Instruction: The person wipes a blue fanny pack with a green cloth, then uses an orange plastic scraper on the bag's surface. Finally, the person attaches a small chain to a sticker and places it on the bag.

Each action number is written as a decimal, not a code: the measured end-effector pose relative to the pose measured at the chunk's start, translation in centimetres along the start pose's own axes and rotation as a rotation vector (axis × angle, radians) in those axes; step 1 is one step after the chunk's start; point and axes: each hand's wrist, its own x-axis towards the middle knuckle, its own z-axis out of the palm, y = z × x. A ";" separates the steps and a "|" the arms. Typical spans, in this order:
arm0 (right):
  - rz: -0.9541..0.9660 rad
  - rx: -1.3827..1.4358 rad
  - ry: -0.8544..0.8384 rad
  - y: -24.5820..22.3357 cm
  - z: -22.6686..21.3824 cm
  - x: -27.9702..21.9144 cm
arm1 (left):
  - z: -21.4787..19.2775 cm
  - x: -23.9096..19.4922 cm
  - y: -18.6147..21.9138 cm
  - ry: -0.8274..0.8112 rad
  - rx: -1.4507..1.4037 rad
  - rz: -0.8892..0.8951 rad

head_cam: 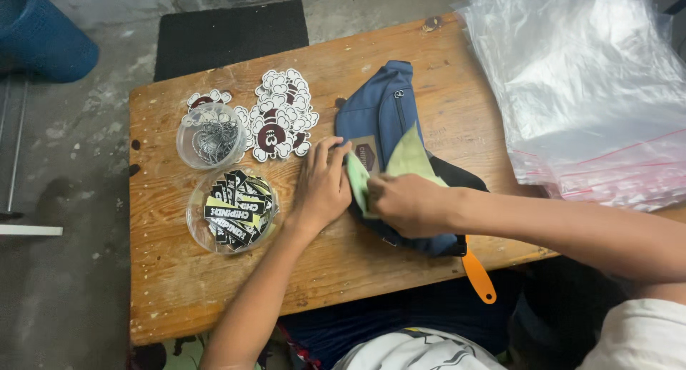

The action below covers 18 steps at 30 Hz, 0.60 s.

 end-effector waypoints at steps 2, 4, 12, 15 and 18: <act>-0.059 0.405 -0.291 -1.0 -1.9 -2.8 | -0.1 0.1 0.4 0.013 0.001 0.006; 0.001 0.426 -0.302 -1.1 -4.7 -3.9 | -0.2 -0.1 0.9 0.001 -0.025 -0.014; 0.085 -0.016 0.087 -3.4 -0.8 -5.3 | 0.9 -0.7 1.4 0.016 0.063 0.038; 0.091 -0.274 0.174 -4.6 2.2 -7.2 | 0.5 -0.6 1.7 -0.002 0.031 0.018; 0.169 -0.304 0.137 -5.1 2.8 -8.2 | 0.1 -0.3 2.2 0.001 0.036 0.019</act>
